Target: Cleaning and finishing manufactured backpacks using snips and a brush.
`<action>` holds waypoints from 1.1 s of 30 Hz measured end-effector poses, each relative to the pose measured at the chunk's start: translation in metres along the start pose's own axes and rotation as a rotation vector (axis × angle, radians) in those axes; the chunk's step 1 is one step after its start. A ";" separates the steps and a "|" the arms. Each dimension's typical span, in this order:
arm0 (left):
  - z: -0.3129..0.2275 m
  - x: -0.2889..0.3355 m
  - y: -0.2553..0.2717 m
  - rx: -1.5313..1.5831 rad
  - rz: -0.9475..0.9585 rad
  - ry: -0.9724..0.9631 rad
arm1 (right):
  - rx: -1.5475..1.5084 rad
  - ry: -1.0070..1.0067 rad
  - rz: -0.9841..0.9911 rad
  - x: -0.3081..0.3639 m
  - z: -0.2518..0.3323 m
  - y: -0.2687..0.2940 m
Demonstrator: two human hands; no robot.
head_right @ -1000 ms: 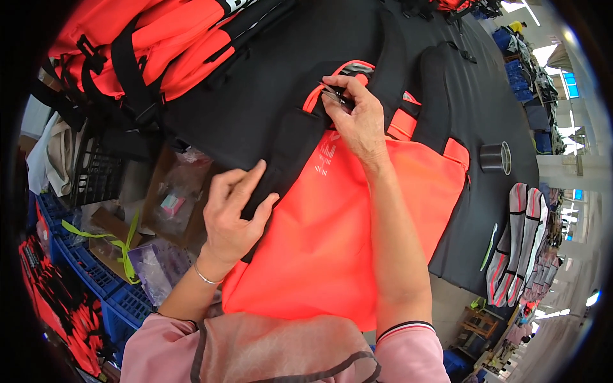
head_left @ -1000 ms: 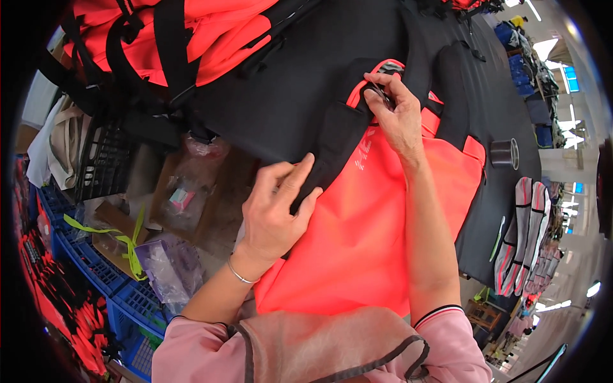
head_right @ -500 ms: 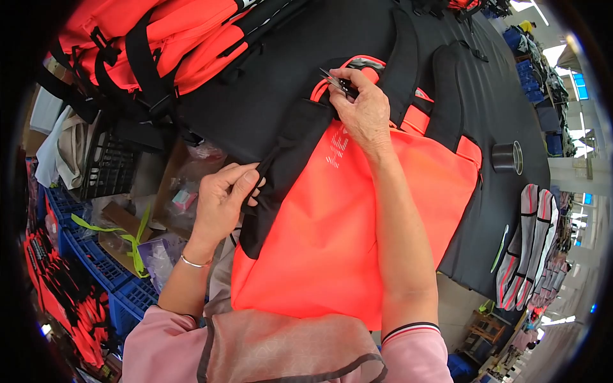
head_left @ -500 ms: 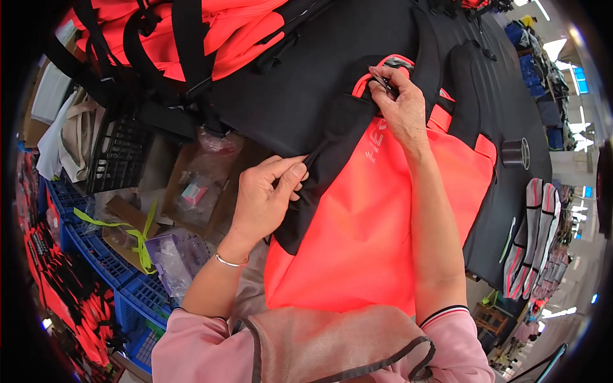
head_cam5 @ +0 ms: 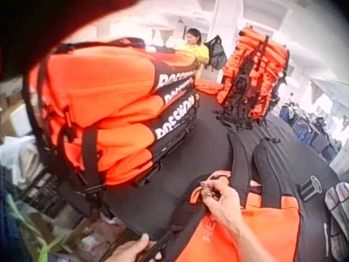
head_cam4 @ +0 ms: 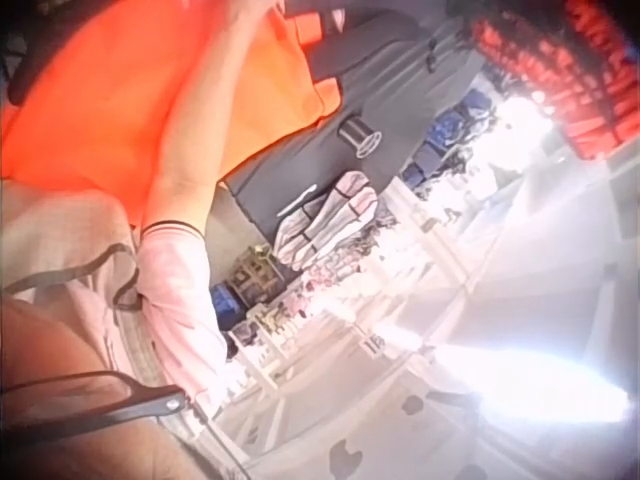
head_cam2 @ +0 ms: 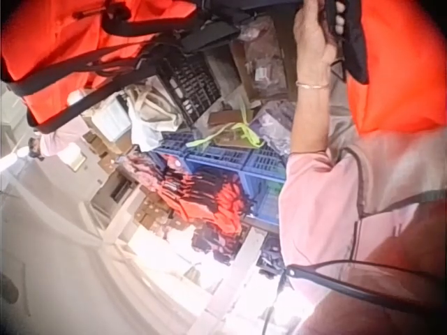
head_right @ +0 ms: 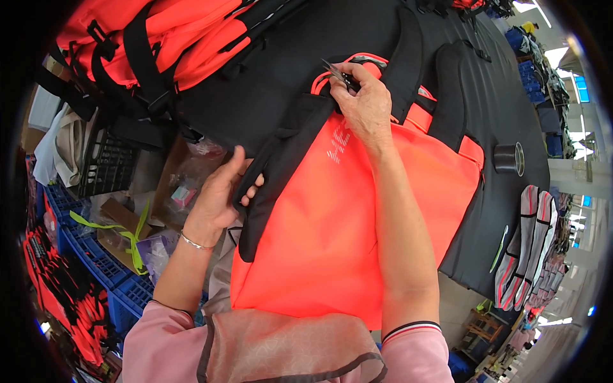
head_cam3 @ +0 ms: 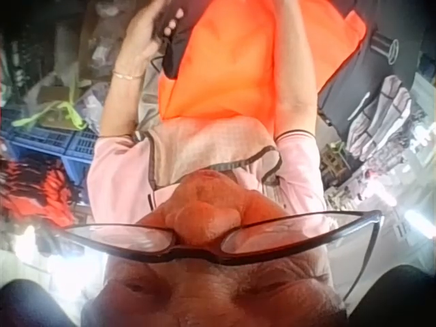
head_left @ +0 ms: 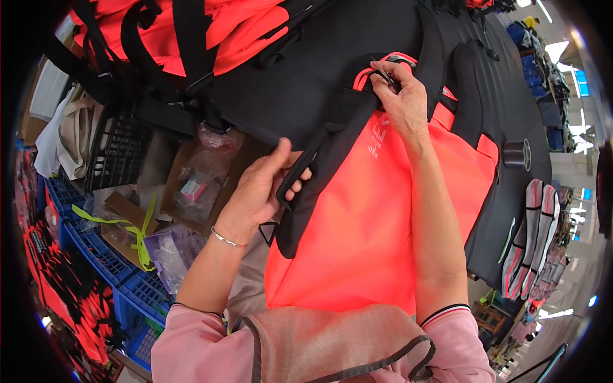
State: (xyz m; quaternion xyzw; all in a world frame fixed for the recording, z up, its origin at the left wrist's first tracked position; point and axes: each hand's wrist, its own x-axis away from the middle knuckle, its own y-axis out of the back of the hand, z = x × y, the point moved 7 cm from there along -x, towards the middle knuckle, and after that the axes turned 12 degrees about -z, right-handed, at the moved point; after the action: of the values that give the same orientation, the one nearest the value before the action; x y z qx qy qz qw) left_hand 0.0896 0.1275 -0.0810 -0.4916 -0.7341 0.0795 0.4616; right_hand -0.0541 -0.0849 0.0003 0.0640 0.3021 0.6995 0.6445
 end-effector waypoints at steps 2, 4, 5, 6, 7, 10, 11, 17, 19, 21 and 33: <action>-0.004 0.002 -0.007 -0.057 0.044 -0.011 | -0.028 -0.047 0.002 0.000 -0.002 0.003; -0.007 0.003 -0.010 -0.198 -0.039 -0.183 | -0.021 -0.038 0.014 0.000 0.000 0.005; -0.014 0.006 -0.011 -0.341 -0.122 -0.356 | -0.015 -0.029 0.025 0.001 0.001 0.007; -0.022 0.010 -0.012 -0.475 -0.171 -0.531 | -0.011 -0.030 0.026 0.004 0.009 0.010; -0.020 0.012 -0.013 -0.471 -0.175 -0.529 | -0.052 -0.064 0.043 0.009 0.022 0.015; -0.023 0.022 -0.017 -0.407 -0.267 -0.601 | -0.062 -0.035 0.061 0.038 0.048 0.036; -0.023 0.022 -0.016 -0.404 -0.273 -0.603 | -0.039 0.025 0.059 0.049 0.056 0.041; -0.020 0.021 -0.012 -0.475 -0.292 -0.608 | 0.380 0.570 0.207 0.098 0.082 0.013; -0.021 0.024 -0.004 -0.360 -0.267 -0.596 | 0.329 0.518 0.224 0.093 0.075 0.011; -0.014 0.038 0.020 -0.201 -0.302 -0.622 | 0.270 0.319 0.152 0.081 0.062 0.024; 0.023 0.076 0.024 -0.727 -0.205 -0.593 | 0.418 0.393 0.659 0.097 0.091 -0.039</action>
State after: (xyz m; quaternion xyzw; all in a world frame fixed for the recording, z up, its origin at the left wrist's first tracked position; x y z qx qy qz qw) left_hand 0.0813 0.2081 -0.0620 -0.5022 -0.8592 -0.0916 0.0360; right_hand 0.0075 0.0373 0.0253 0.1515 0.5176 0.7905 0.2903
